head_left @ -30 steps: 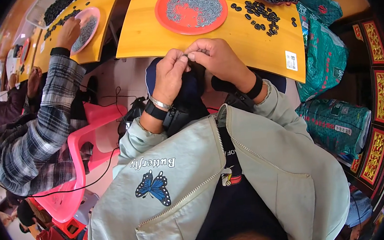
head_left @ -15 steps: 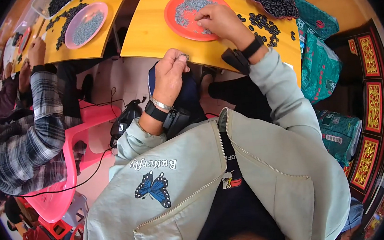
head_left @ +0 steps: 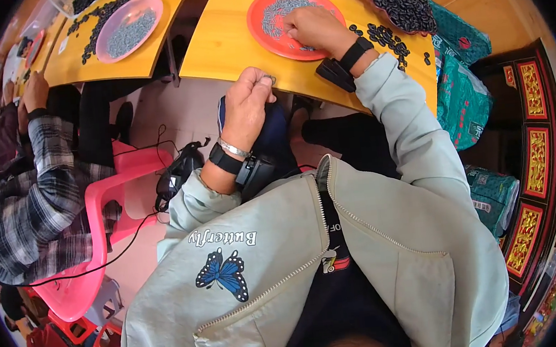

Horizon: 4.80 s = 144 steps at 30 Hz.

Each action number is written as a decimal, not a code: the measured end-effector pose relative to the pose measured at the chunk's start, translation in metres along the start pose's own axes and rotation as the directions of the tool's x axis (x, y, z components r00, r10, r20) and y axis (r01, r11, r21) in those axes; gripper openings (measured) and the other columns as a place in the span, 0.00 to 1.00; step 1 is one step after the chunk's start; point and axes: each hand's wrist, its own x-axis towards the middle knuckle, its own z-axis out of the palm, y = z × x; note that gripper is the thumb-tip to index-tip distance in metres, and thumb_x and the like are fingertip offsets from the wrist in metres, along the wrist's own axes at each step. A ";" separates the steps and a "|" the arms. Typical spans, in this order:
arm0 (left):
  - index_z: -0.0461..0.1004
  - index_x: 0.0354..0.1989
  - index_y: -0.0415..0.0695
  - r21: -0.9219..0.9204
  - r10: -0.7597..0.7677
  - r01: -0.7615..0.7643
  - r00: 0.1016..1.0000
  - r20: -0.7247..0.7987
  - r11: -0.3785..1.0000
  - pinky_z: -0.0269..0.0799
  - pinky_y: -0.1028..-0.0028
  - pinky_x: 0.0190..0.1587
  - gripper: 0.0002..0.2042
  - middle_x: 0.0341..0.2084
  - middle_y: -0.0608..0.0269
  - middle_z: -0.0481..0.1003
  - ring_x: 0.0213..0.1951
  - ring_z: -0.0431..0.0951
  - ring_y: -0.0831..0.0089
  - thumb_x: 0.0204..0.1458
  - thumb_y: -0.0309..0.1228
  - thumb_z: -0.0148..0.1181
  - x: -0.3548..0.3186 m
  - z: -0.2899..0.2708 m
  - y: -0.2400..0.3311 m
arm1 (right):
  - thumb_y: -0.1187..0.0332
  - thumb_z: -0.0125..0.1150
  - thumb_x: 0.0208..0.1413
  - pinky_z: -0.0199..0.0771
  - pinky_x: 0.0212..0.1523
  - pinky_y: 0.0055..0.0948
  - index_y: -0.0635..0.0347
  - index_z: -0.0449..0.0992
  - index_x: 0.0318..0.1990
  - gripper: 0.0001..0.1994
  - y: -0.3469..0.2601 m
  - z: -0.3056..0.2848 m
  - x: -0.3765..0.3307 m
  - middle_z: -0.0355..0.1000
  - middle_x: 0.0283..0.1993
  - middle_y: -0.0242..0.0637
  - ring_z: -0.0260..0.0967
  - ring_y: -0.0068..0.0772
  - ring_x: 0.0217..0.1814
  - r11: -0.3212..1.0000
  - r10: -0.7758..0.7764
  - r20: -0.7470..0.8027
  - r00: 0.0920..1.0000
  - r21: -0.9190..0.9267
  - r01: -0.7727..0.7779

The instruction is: Inspecting and sorting small black hardware components on a workstation table.

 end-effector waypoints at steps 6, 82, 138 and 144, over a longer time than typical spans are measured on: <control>0.67 0.28 0.35 0.014 -0.007 0.007 1.000 0.008 1.000 0.68 0.76 0.29 0.07 0.18 0.65 0.68 0.22 0.69 0.78 0.54 0.27 0.49 0.000 -0.002 -0.004 | 0.70 0.50 0.45 0.69 0.35 0.48 0.62 0.75 0.28 0.08 -0.007 0.002 0.006 0.72 0.29 0.53 0.71 0.55 0.34 0.990 0.021 0.130 0.991 -0.143 -0.002; 0.67 0.28 0.37 0.433 0.224 -0.200 0.975 -0.004 0.879 0.66 0.72 0.25 0.06 0.16 0.57 0.70 0.20 0.73 0.69 0.54 0.27 0.48 -0.022 0.030 0.017 | 0.73 0.57 0.53 0.68 0.30 0.18 0.68 0.75 0.35 0.07 -0.111 -0.018 -0.110 0.72 0.27 0.29 0.67 0.15 0.29 0.316 0.341 -0.065 0.938 0.948 -0.049; 0.66 0.30 0.36 0.271 0.222 -0.206 0.975 -0.029 0.940 0.67 0.75 0.27 0.07 0.18 0.63 0.69 0.23 0.71 0.76 0.55 0.27 0.48 -0.026 0.028 0.020 | 0.74 0.55 0.55 0.72 0.41 0.18 0.63 0.73 0.45 0.10 -0.070 -0.047 -0.101 0.71 0.36 0.29 0.70 0.18 0.35 0.048 0.107 0.109 0.988 0.992 -0.114; 0.67 0.30 0.37 0.290 0.186 -0.173 0.982 -0.020 0.941 0.67 0.74 0.26 0.07 0.17 0.62 0.69 0.21 0.71 0.75 0.55 0.29 0.49 -0.026 0.025 0.019 | 0.72 0.55 0.56 0.73 0.39 0.18 0.64 0.74 0.43 0.09 -0.078 -0.049 -0.094 0.72 0.35 0.29 0.70 0.17 0.34 0.186 0.136 0.111 0.984 0.973 -0.135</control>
